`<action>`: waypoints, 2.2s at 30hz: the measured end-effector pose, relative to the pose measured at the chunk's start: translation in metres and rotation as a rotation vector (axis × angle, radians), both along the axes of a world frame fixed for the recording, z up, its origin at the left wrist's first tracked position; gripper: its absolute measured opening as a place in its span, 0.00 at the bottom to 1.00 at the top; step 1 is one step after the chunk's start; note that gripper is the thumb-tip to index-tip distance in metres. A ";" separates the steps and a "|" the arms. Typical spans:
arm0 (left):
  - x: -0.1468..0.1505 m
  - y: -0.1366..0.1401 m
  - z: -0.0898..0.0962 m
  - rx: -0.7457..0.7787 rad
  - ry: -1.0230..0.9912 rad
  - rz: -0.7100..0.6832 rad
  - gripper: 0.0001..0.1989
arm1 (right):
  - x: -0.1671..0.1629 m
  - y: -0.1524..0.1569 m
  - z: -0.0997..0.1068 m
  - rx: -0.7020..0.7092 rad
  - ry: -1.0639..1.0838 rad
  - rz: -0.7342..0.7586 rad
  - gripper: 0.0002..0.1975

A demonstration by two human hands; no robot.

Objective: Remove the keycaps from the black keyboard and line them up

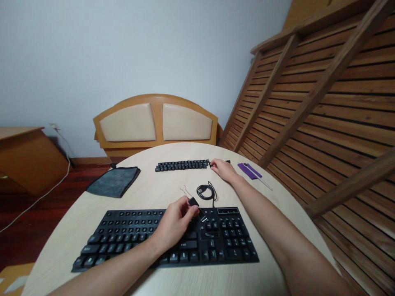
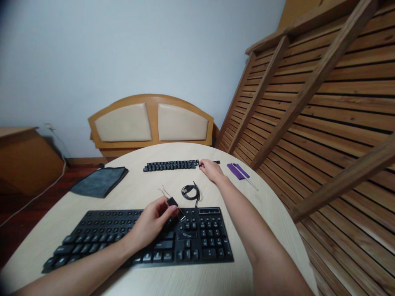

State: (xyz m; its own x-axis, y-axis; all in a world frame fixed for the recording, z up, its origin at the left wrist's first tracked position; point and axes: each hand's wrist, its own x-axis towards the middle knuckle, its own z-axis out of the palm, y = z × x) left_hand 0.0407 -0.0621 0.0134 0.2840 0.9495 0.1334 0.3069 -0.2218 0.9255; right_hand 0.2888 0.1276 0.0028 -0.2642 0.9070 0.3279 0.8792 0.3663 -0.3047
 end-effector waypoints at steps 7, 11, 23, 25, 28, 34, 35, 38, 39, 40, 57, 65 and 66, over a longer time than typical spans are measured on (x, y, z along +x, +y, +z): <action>-0.001 0.001 -0.002 0.002 0.000 -0.005 0.14 | -0.001 0.001 -0.002 0.017 0.009 -0.033 0.09; -0.001 0.001 -0.003 0.003 -0.004 0.000 0.14 | 0.000 0.003 -0.003 0.013 0.023 -0.050 0.09; -0.001 0.001 -0.002 0.010 0.000 -0.009 0.14 | 0.003 -0.008 0.002 -0.007 0.062 -0.053 0.13; -0.001 0.001 -0.001 0.010 -0.006 -0.018 0.14 | 0.005 -0.019 0.006 -0.009 0.065 -0.050 0.14; 0.000 0.000 0.000 0.006 -0.022 -0.038 0.14 | 0.007 -0.043 0.013 -0.012 0.077 -0.043 0.14; 0.000 0.000 0.000 -0.007 0.002 -0.081 0.12 | 0.011 -0.116 0.034 -0.144 0.279 0.153 0.10; 0.000 0.000 0.000 -0.008 0.019 -0.079 0.12 | 0.011 -0.129 0.039 -0.202 0.329 0.209 0.11; 0.000 0.000 0.001 -0.017 0.031 -0.080 0.12 | 0.007 -0.160 0.049 -0.366 0.357 0.393 0.11; -0.001 0.000 0.002 -0.020 0.017 -0.084 0.12 | 0.005 -0.166 0.050 -0.403 0.326 0.458 0.13; -0.001 0.000 0.002 -0.023 -0.002 -0.090 0.12 | 0.001 -0.170 0.050 -0.423 0.293 0.513 0.15; -0.006 -0.007 0.017 0.129 0.205 -0.092 0.12 | -0.026 -0.168 0.019 -0.194 0.298 0.704 0.12; -0.005 -0.007 0.017 0.124 0.224 -0.074 0.12 | -0.027 -0.172 0.023 -0.191 0.255 0.687 0.12; -0.005 -0.007 0.017 0.121 0.220 -0.082 0.12 | -0.027 -0.173 0.024 -0.190 0.251 0.688 0.12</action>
State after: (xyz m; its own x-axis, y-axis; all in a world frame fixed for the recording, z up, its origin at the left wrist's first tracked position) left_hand 0.0360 -0.0695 0.0307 0.3940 0.9030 0.1712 0.4745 -0.3594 0.8035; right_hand 0.2616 -0.0450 0.0263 -0.7290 0.6118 0.3072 0.3672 0.7281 -0.5788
